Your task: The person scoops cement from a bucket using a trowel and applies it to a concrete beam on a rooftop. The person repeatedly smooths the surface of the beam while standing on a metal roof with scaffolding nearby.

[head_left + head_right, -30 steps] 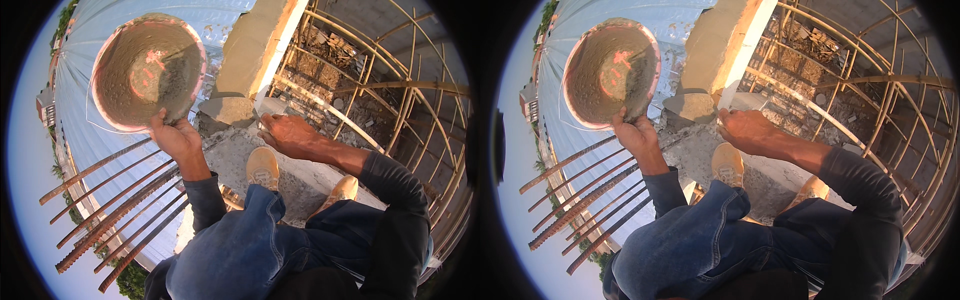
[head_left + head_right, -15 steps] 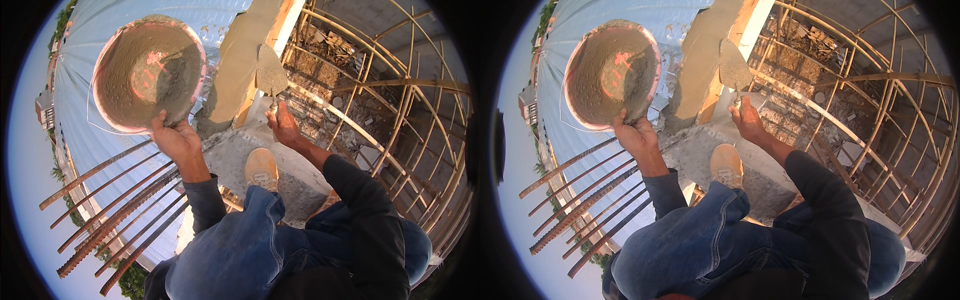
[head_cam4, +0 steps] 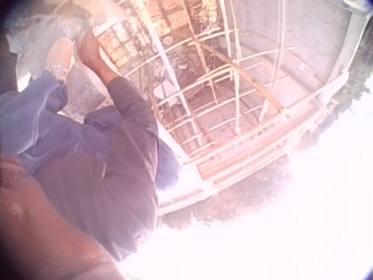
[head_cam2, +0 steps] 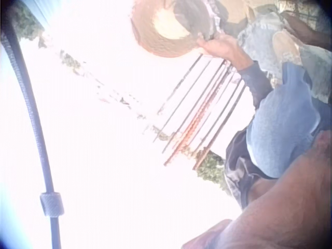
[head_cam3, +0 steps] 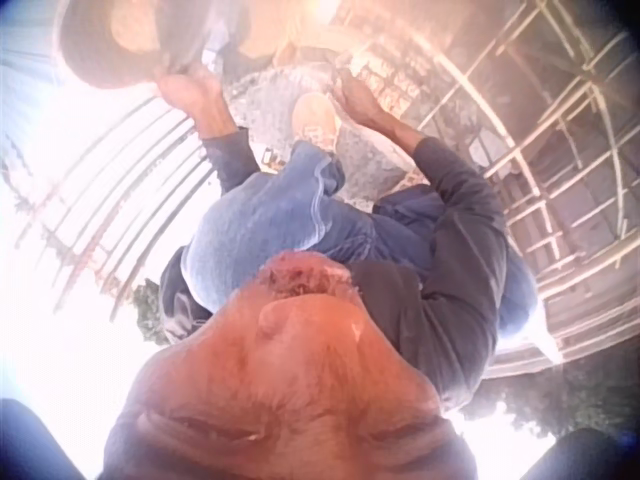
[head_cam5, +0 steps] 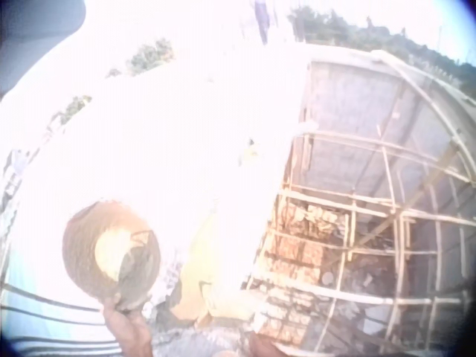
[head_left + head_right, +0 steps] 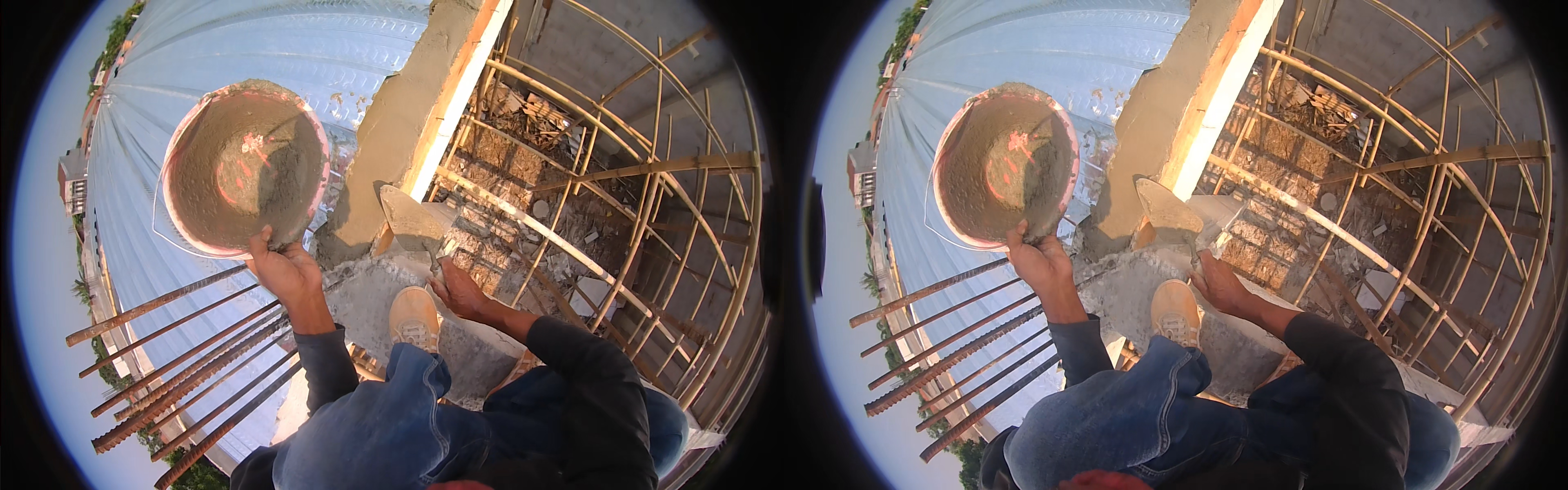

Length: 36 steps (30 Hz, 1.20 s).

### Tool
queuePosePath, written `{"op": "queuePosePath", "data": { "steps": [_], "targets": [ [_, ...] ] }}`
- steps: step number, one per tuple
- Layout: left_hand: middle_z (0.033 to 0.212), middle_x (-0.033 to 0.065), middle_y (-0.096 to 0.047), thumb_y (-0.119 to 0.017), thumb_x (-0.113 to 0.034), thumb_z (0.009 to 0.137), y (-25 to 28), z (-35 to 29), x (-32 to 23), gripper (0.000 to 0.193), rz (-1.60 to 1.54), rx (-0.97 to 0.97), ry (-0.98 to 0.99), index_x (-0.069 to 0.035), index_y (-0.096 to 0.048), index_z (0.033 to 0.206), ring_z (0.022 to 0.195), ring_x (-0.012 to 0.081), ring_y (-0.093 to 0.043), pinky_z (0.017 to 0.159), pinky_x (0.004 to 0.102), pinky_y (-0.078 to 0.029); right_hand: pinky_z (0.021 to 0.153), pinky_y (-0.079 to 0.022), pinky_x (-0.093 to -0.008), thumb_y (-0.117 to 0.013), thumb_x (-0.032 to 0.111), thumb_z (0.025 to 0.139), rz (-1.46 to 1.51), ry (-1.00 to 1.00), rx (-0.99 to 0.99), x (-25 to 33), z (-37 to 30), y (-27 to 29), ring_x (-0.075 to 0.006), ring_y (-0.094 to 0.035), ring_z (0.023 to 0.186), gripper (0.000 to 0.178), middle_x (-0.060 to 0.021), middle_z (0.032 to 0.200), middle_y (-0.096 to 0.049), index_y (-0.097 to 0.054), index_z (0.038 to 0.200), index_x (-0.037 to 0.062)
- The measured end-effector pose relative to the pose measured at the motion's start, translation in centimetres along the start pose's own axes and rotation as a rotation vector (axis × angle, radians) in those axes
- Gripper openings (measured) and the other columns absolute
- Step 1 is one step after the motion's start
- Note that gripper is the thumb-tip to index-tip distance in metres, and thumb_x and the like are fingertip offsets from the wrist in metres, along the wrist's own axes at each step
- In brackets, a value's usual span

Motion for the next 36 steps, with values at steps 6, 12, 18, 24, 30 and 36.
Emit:
{"op": "queuePosePath", "data": {
  "steps": [6,12,18,24,30,36],
  "targets": [
    [0.136,0.0163,-0.056,-0.057,-0.001,0.092,0.3,0.0,-0.3,0.051,0.059,-0.077,-0.080,0.000,-0.048,0.142,0.119,0.0314,-0.063,0.092,0.0525,-0.064,0.079,-0.057,-0.0556,-0.060,0.035,0.107,-0.299,-0.013,-0.001,2.9,0.3,1.3,-0.0459,-0.071,0.094,0.042,-0.0258,0.103,-0.067,-0.048,0.127,0.0002],
    [0.131,0.0123,-0.057,-0.056,0.000,0.091,-0.3,0.4,-0.2,0.048,0.142,-0.041,-0.191,0.001,-0.049,0.139,0.115,0.0253,-0.062,0.092,0.0461,-0.061,0.066,-0.057,-0.0486,-0.066,0.031,0.104,-0.621,0.178,-0.258,5.9,2.3,10.2,-0.0385,-0.069,0.081,0.036,-0.0174,0.098,-0.060,-0.053,0.121,0.0020],
    [0.123,0.0077,-0.055,-0.056,0.001,0.088,2.0,0.9,0.3,0.044,0.186,-0.067,-0.161,-0.001,-0.052,0.132,0.109,0.0202,-0.058,0.088,0.0394,-0.057,0.075,-0.055,-0.0559,-0.064,0.028,0.102,-0.299,-0.036,-0.192,10.0,4.7,21.4,-0.0403,-0.070,0.087,0.040,-0.0249,0.100,-0.065,-0.046,0.127,0.0034],
    [0.129,0.0073,-0.057,-0.054,-0.001,0.093,-0.1,-0.9,1.8,0.042,0.149,-0.095,-0.078,-0.002,-0.052,0.135,0.106,0.0182,-0.055,0.091,0.0348,-0.048,0.096,-0.055,-0.0549,-0.061,0.030,0.103,-0.384,-0.006,-0.458,4.3,11.6,30.4,-0.0471,-0.070,0.102,0.050,-0.0286,0.118,-0.068,-0.045,0.141,0.0027],
    [0.129,0.0080,-0.057,-0.054,0.001,0.091,1.0,-1.7,0.9,0.044,0.163,-0.141,-0.028,-0.002,-0.052,0.135,0.109,0.0186,-0.055,0.094,0.0362,-0.048,0.096,-0.055,-0.0553,-0.058,0.038,0.106,-0.784,-0.142,-0.365,7.7,18.4,32.9,-0.0478,-0.068,0.113,0.051,-0.0255,0.119,-0.073,-0.055,0.143,0.0035],
    [0.125,0.0080,-0.058,-0.055,0.003,0.089,1.0,-2.3,0.9,0.044,0.199,-0.192,0.059,-0.001,-0.051,0.133,0.108,0.0178,-0.057,0.091,0.0324,-0.050,0.096,-0.057,-0.0550,-0.056,0.043,0.106,-0.965,-0.088,-0.488,5.0,23.2,41.2,-0.0439,-0.068,0.117,0.044,-0.0214,0.122,-0.073,-0.064,0.137,0.0135]
  ]
}}
Point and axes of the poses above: each hand's wrist, its own z-axis towards the middle knuckle, its own y-axis out of the back of the hand, x = y × z, the point moved 3 cm from there along z, towards the middle knuckle
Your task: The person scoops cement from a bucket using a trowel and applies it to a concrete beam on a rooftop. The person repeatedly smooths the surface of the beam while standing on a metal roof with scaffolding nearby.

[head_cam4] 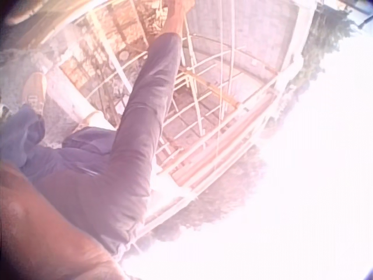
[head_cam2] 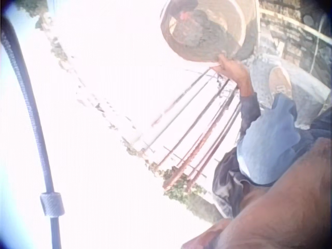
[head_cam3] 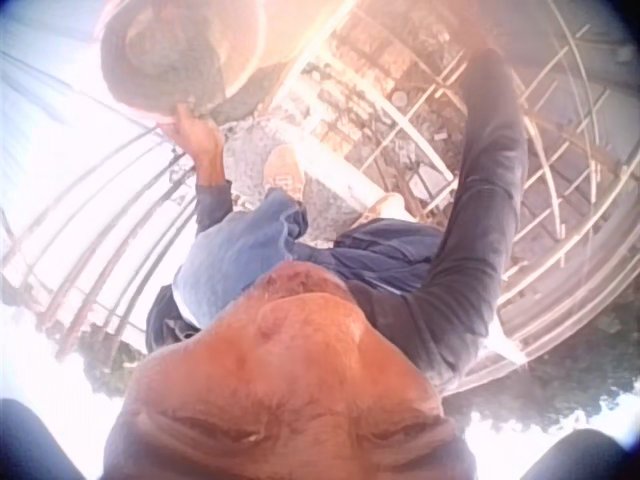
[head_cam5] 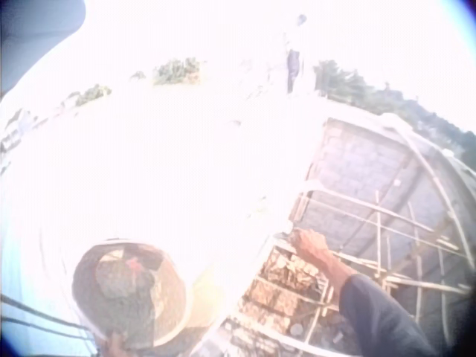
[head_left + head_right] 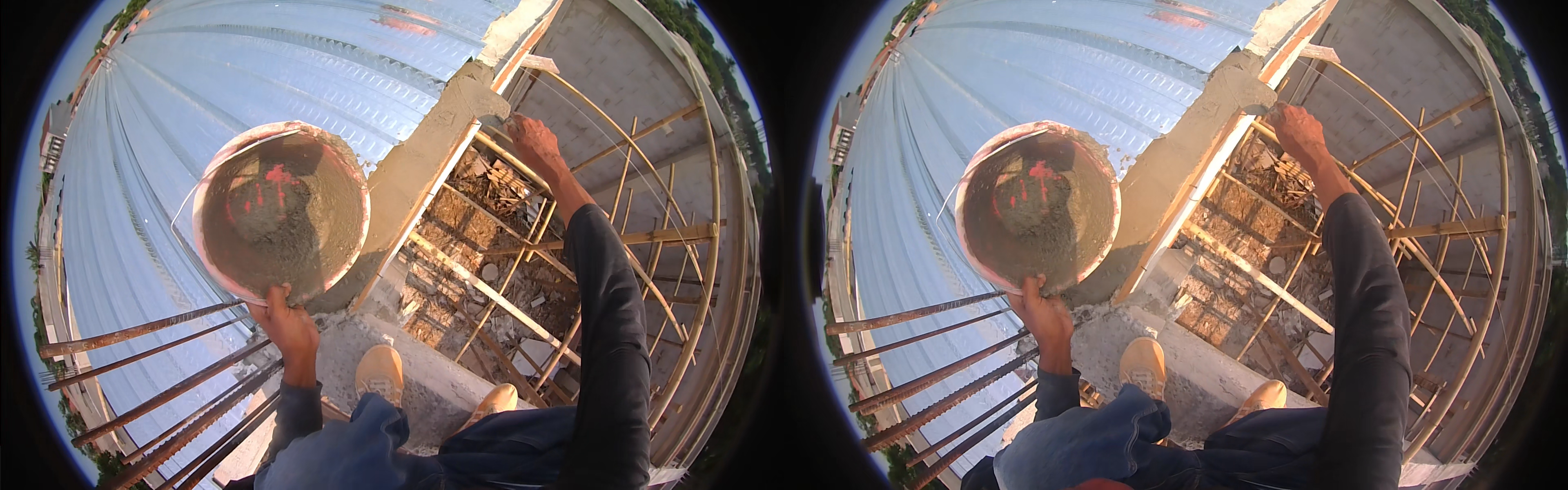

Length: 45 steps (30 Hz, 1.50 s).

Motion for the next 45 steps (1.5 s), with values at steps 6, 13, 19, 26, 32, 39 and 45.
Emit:
{"op": "queuePosePath", "data": {
  "steps": [6,13,19,26,32,39,45],
  "targets": [
    [0.123,0.0073,-0.059,-0.057,0.003,0.088,0.4,0.6,0.5,0.043,-0.002,-0.028,0.024,-0.002,-0.052,0.130,0.107,0.0170,-0.058,0.089,0.0316,-0.050,0.094,-0.057,-0.0563,-0.053,0.040,0.107,-0.029,-0.068,-0.016,-0.3,5.1,-0.3,-0.0439,-0.069,0.113,0.041,-0.0217,0.118,-0.073,-0.066,0.135,0.0118],
    [0.125,0.0067,-0.058,-0.058,0.004,0.087,-0.7,0.5,0.7,0.041,-0.012,0.004,0.045,-0.003,-0.053,0.128,0.109,0.0167,-0.058,0.088,0.0319,-0.051,0.087,-0.060,-0.0519,-0.053,0.030,0.105,0.085,-0.035,0.103,2.3,7.4,-0.2,-0.0428,-0.073,0.104,0.035,-0.0221,0.104,-0.074,-0.075,0.114,0.0042],
    [0.126,0.0062,-0.058,-0.058,0.001,0.089,-0.7,0.4,0.4,0.044,0.058,0.010,0.047,-0.003,-0.053,0.132,0.110,0.0165,-0.057,0.088,0.0316,-0.050,0.079,-0.060,-0.0493,-0.057,0.025,0.100,0.265,0.006,0.151,7.9,6.4,0.4,-0.0418,-0.075,0.086,0.037,-0.0284,0.092,-0.075,-0.073,0.091,-0.0070],
    [0.126,0.0062,-0.059,-0.059,0.000,0.089,-1.9,-0.9,1.9,0.047,0.025,0.082,0.074,-0.004,-0.053,0.135,0.110,0.0154,-0.057,0.081,0.0284,-0.050,0.086,-0.059,-0.0537,-0.059,0.028,0.098,0.371,-0.103,0.093,5.6,3.5,-1.0,-0.0499,-0.073,0.100,0.041,-0.0353,0.104,-0.073,-0.070,0.102,-0.0110],
    [0.125,0.0051,-0.060,-0.058,0.002,0.088,-2.0,-1.4,1.5,0.047,0.018,0.135,0.084,-0.002,-0.053,0.135,0.105,0.0170,-0.058,0.090,0.0313,-0.048,0.090,-0.057,-0.0578,-0.055,0.032,0.105,0.209,0.013,0.146,7.1,-3.1,1.0,-0.0504,-0.072,0.102,0.042,-0.0326,0.104,-0.074,-0.071,0.108,-0.0061],
    [0.133,0.0079,-0.060,-0.056,0.005,0.087,-3.8,-0.5,2.9,0.058,0.080,0.288,-0.233,0.000,-0.049,0.144,0.118,0.0179,-0.058,0.101,0.0306,-0.045,0.079,-0.057,-0.0562,-0.060,0.025,0.103,0.064,0.169,-0.165,4.9,-18.2,9.0,-0.0460,-0.070,0.095,0.041,-0.0212,0.115,-0.064,-0.052,0.137,0.0043],
    [0.159,0.0146,-0.048,-0.046,0.011,0.090,-4.5,-1.7,2.2,0.077,0.254,0.405,-0.523,0.001,-0.033,0.165,0.143,0.0234,-0.048,0.118,0.0336,-0.035,0.062,-0.058,-0.0491,-0.064,0.019,0.104,0.003,0.499,0.076,17.4,-22.1,12.2,-0.0379,-0.071,0.078,0.048,-0.0176,0.111,-0.062,-0.046,0.146,0.0064]
  ]
}}
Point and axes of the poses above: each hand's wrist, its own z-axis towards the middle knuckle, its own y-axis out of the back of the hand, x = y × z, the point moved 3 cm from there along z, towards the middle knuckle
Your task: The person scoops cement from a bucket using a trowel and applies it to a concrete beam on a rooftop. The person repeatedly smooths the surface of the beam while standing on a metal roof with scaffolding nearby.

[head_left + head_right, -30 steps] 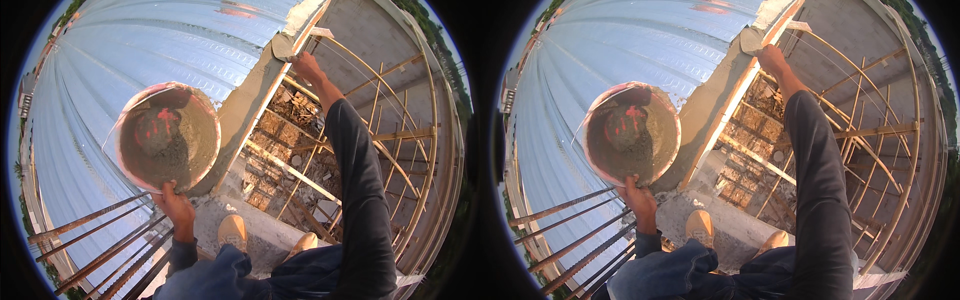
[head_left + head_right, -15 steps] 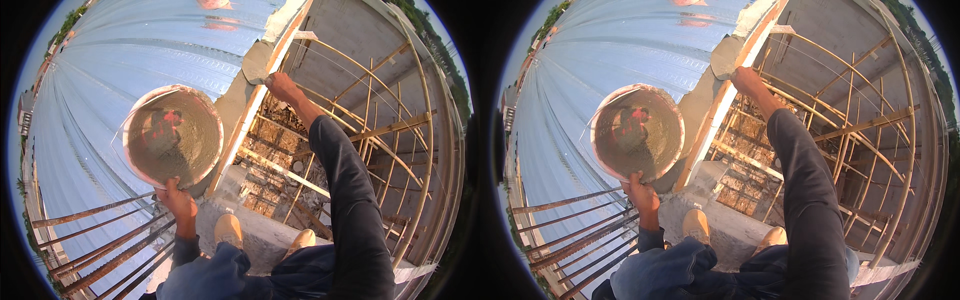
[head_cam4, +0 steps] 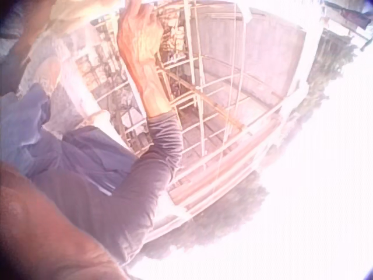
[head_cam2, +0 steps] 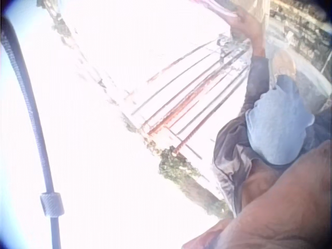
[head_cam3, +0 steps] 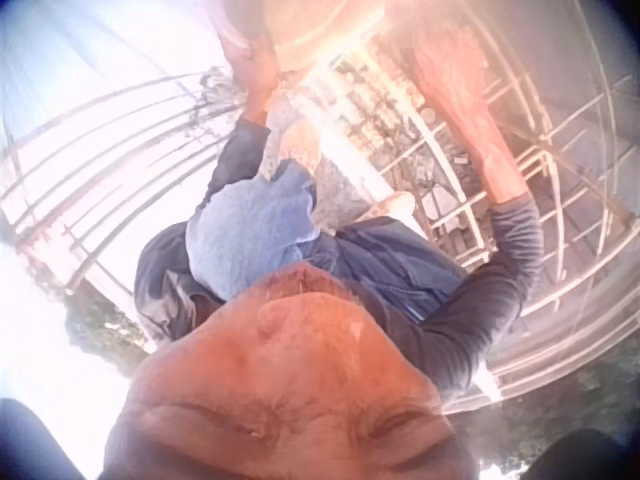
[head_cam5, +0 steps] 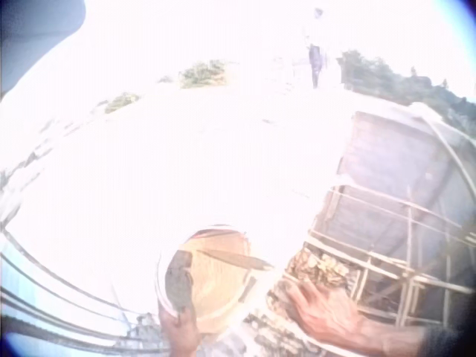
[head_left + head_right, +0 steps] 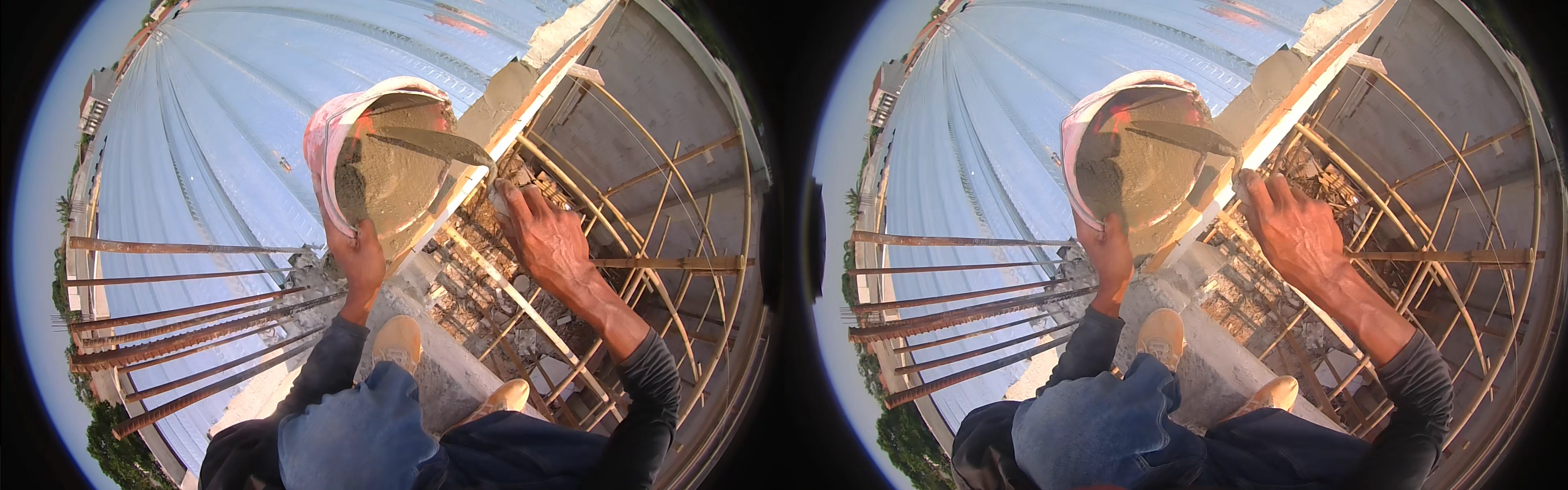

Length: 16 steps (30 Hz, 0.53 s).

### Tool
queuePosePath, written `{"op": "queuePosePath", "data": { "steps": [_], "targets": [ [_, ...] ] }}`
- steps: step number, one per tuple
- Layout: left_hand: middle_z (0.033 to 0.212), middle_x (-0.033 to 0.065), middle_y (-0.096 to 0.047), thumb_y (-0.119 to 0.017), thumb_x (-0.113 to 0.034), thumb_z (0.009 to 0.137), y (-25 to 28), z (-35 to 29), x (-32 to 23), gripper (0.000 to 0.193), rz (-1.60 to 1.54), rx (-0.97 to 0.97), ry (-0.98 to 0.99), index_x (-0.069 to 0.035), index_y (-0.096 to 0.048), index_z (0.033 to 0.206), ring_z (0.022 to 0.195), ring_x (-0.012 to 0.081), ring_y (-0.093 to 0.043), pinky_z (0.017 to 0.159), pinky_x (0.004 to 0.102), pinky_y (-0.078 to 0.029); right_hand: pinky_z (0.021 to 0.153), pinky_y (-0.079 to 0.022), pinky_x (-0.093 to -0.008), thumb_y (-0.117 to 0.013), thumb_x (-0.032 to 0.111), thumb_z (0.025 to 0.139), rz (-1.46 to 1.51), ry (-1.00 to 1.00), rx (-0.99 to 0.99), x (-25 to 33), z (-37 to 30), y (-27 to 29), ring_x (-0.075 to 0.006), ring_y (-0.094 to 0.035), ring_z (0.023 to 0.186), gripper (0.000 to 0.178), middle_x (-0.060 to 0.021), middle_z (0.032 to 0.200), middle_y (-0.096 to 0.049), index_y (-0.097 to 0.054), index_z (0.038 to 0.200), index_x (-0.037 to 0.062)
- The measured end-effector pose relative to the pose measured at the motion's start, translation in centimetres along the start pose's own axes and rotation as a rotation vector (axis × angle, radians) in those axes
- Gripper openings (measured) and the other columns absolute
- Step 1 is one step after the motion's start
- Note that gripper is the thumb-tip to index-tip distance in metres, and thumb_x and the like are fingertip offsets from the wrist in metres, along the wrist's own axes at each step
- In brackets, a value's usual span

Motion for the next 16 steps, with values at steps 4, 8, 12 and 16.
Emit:
{"op": "queuePosePath", "data": {
  "steps": [4,8,12,16],
  "targets": [
    [0.173,0.0156,-0.033,-0.046,0.010,0.090,-2.6,-1.3,-1.6,0.083,-0.076,0.064,-0.071,0.001,-0.026,0.169,0.156,0.0242,-0.036,0.126,0.0369,-0.028,0.063,-0.059,-0.0505,-0.061,0.022,0.106,-0.012,-0.121,0.126,1.3,4.2,-0.3,-0.0404,-0.073,0.074,0.031,-0.0235,0.085,-0.069,-0.057,0.128,0.0006],
    [0.177,0.0139,-0.026,-0.047,0.007,0.088,-2.3,-1.9,-2.1,0.085,0.023,0.116,-0.109,0.003,-0.024,0.169,0.158,0.0241,-0.034,0.127,0.0368,-0.027,0.073,-0.060,-0.0519,-0.059,0.019,0.106,0.197,0.050,0.231,1.6,3.8,-0.6,-0.0434,-0.074,0.080,0.027,-0.0258,0.079,-0.070,-0.064,0.116,-0.0061],
    [0.177,0.0159,-0.027,-0.046,0.009,0.084,-1.4,-1.4,-1.9,0.089,-0.150,0.150,-0.005,0.004,-0.022,0.169,0.158,0.0241,-0.035,0.126,0.0364,-0.028,0.075,-0.059,-0.0538,-0.058,0.021,0.106,0.389,0.094,0.356,-0.2,2.7,-1.3,-0.0462,-0.071,0.074,0.034,-0.0281,0.076,-0.067,-0.060,0.127,-0.0067],
    [0.176,0.0074,-0.028,-0.052,0.007,0.082,0.9,-1.6,2.5,0.087,-0.189,0.160,0.229,0.003,-0.029,0.166,0.153,0.0239,-0.039,0.127,0.0364,-0.028,0.072,-0.059,-0.0511,-0.066,0.024,0.104,0.585,0.104,0.328,-0.6,2.0,-3.7,-0.0437,-0.072,0.073,0.049,-0.0282,0.075,-0.066,-0.053,0.142,-0.0042]
  ]
}}
Point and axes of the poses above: each hand's wrist, its own z-axis towards the middle knuckle, its own y-axis out of the back of the hand, x = y × z, the point moved 3 cm from there along z, towards the middle knuckle
